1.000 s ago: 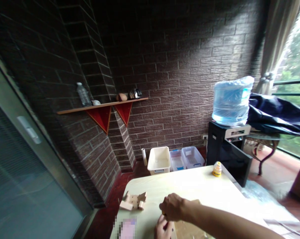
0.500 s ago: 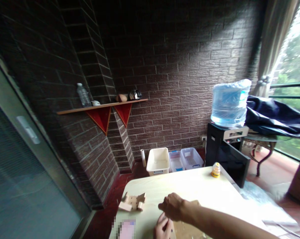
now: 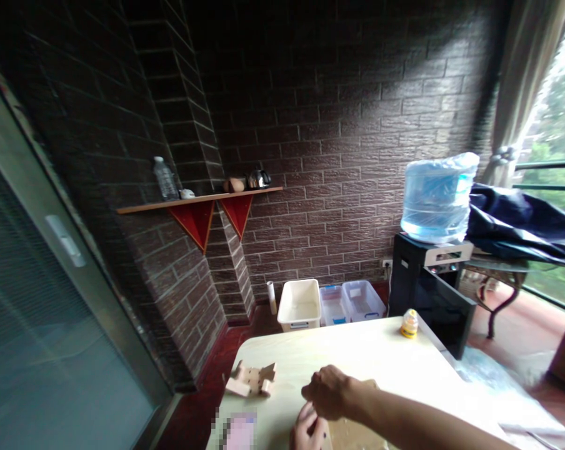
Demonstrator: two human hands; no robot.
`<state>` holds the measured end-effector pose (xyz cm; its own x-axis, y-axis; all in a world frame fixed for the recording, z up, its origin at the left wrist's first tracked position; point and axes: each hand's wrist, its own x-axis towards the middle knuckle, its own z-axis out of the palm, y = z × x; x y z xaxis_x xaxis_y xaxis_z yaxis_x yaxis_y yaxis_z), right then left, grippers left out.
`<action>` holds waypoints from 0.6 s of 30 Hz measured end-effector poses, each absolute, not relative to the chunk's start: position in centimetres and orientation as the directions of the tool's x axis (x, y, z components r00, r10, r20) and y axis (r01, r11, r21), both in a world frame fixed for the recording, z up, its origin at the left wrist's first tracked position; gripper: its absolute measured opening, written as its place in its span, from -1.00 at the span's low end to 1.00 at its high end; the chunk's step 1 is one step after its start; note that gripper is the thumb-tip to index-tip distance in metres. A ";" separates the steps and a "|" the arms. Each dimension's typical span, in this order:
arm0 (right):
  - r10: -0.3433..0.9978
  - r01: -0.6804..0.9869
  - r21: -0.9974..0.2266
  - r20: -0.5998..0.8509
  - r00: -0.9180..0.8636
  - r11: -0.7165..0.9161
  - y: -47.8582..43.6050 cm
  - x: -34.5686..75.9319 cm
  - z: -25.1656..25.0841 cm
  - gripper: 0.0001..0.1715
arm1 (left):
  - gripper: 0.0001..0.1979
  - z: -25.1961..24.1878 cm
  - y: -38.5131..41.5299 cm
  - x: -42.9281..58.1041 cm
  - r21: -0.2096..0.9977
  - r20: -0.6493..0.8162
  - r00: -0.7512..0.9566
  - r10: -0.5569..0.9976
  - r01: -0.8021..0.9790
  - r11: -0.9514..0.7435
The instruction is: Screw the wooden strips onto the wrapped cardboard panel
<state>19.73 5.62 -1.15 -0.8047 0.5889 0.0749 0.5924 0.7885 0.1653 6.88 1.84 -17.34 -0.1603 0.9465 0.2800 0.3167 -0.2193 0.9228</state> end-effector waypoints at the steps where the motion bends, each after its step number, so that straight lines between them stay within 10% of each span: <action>1: 0.587 0.584 0.181 0.037 -0.808 0.792 5.8 19.6 -0.9 -0.94 | -0.53 -17.6 1.9 6.8 0.921 0.279 -0.153 0.948 0.321 -0.219; 18: 0.545 0.587 0.229 0.225 -0.808 0.776 7.5 20.6 -5.4 -0.86 | -0.49 -15.4 1.3 7.0 0.923 0.258 -0.135 0.957 0.327 -0.203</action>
<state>20.61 7.49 -5.44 -0.8077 0.5449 0.2252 0.5875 0.7760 0.2295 6.96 1.28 -15.42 -0.1347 0.9567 0.2582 0.3266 -0.2031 0.9231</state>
